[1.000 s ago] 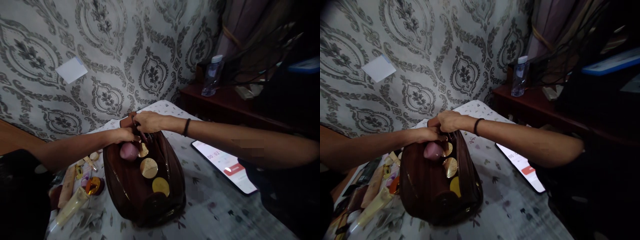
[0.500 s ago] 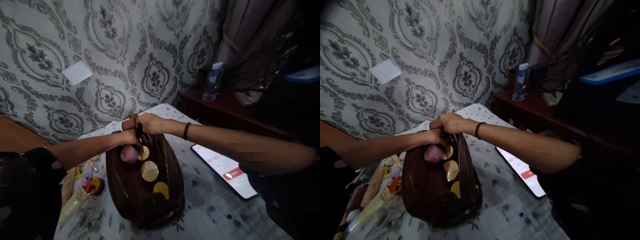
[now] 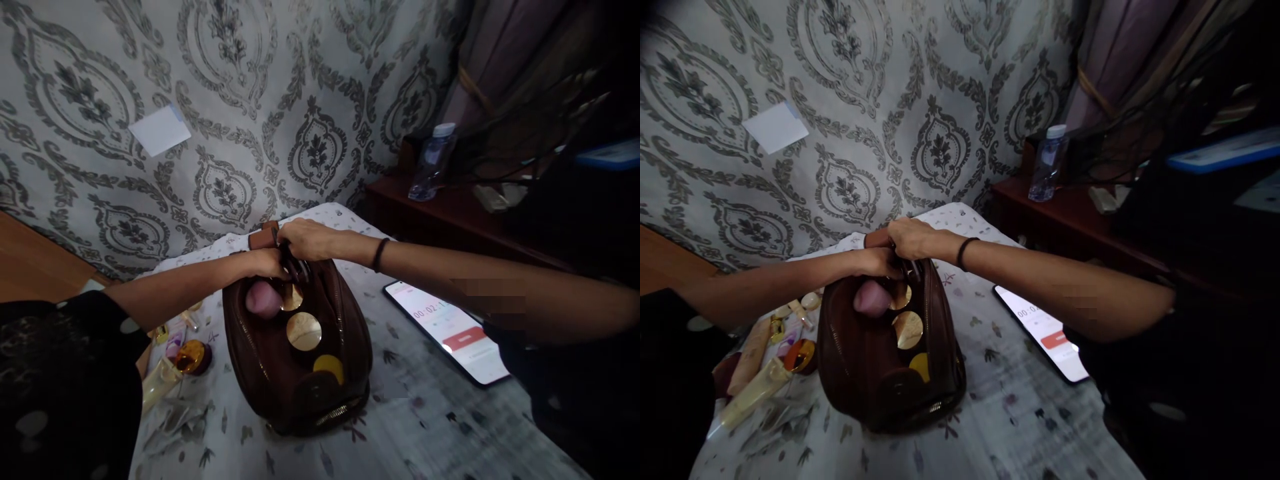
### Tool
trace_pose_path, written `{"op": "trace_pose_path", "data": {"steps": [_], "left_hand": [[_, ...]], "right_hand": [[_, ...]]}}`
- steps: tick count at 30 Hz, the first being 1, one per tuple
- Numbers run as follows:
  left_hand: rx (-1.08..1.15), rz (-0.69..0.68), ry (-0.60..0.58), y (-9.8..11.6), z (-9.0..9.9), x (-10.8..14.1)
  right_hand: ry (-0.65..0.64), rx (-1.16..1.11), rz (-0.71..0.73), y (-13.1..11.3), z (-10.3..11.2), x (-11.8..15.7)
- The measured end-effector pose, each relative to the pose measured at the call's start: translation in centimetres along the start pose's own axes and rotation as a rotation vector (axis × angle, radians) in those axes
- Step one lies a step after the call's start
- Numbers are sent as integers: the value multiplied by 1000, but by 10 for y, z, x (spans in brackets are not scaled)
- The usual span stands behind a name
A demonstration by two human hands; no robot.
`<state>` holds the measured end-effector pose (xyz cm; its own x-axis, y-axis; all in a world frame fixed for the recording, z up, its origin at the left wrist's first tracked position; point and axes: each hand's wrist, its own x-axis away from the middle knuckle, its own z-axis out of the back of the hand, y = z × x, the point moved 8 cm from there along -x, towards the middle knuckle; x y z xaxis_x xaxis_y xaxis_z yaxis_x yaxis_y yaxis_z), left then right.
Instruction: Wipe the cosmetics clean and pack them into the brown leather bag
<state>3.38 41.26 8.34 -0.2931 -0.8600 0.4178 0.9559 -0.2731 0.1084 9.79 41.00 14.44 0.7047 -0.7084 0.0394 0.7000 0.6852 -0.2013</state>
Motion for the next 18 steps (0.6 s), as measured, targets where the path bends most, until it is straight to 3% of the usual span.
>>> {"op": "trace_pose_path", "data": {"steps": [5,9,13,18], "left_hand": [[-315,123,23,28,24,34],[-389,71,-101,52,11,54],[-434,54,-139,55,2,55],[-441,20,-159,53,18,62]], "right_hand": [[0,5,16,-2,1,2],[34,7,23,1,0,-2],[35,18,17,1,1,-1],[21,27,31,-3,4,3]]}}
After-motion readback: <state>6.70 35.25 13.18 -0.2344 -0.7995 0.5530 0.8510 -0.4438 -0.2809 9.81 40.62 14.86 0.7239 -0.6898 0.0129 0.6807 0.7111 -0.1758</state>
